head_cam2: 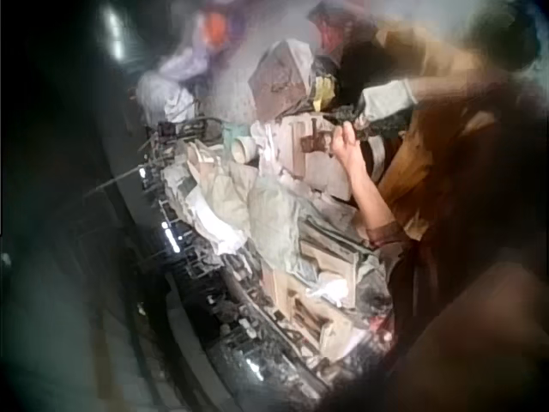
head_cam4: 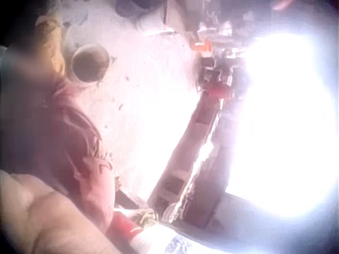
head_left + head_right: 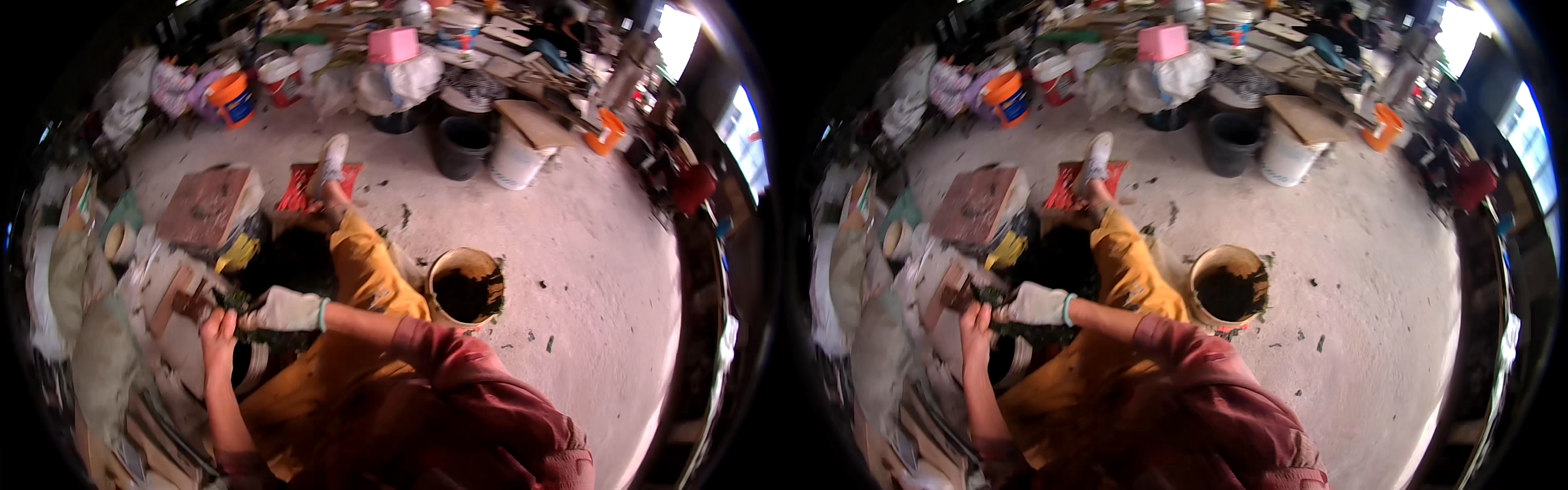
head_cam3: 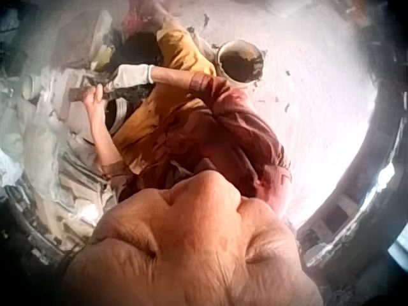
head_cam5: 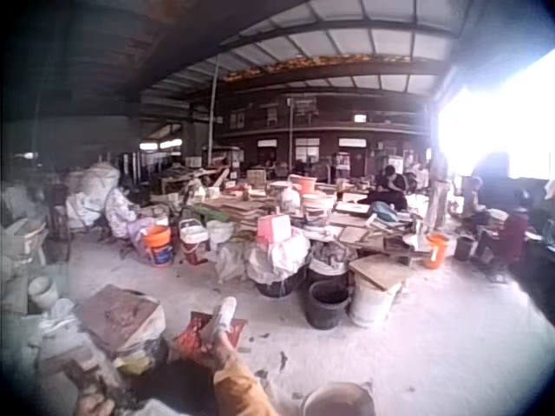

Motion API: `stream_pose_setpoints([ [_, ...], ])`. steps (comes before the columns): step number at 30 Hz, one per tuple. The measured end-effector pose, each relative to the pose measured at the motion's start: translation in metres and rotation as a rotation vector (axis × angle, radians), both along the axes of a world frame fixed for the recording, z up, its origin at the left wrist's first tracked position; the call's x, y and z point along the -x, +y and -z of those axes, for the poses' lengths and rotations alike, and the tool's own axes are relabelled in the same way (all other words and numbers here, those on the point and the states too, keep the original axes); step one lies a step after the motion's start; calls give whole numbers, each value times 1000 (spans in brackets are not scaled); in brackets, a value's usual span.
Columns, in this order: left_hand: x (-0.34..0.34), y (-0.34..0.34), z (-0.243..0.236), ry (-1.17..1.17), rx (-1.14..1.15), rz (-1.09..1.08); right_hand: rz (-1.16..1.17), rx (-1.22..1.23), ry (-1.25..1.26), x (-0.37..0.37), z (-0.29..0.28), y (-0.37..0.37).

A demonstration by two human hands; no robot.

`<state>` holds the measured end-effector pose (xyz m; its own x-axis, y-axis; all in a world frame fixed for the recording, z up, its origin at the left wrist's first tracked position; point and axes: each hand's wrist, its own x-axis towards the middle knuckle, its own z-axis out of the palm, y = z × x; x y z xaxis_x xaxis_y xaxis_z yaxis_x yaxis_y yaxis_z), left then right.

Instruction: The person sits on the floor and repeatedly picks up green leafy plant stems from a pile. They use a small handheld knife to trim the stems over a white bucket, dropping the trimmed pieces into the bucket. The process is repetitive, involving picking, trimming, and discarding the plant material.

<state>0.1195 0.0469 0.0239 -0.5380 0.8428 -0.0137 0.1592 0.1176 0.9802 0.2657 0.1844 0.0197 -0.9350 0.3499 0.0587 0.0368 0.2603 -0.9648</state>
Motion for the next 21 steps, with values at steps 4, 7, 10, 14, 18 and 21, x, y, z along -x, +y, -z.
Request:
stream_pose_setpoints([
  [4, -6, 18, -34, -51, 34, 46, -37, 118, -166, -8, -35, 19],
  [7, -2, 15, -44, -157, -32, 18, -86, 335, 85, -8, -27, 23],
  [10, 10, 10, -39, -124, -17, 9, -122, 333, 78, -3, -25, 28],
  [14, 11, 7, -46, -194, -78, -46, -58, 340, 33, -2, -31, 32],
  [18, 18, 12, -47, -180, -39, -51, 17, 389, 149, 7, -15, 34],
  [21, 25, 16, -42, -40, -96, -43, 17, 456, 230, 5, -14, 27],
])
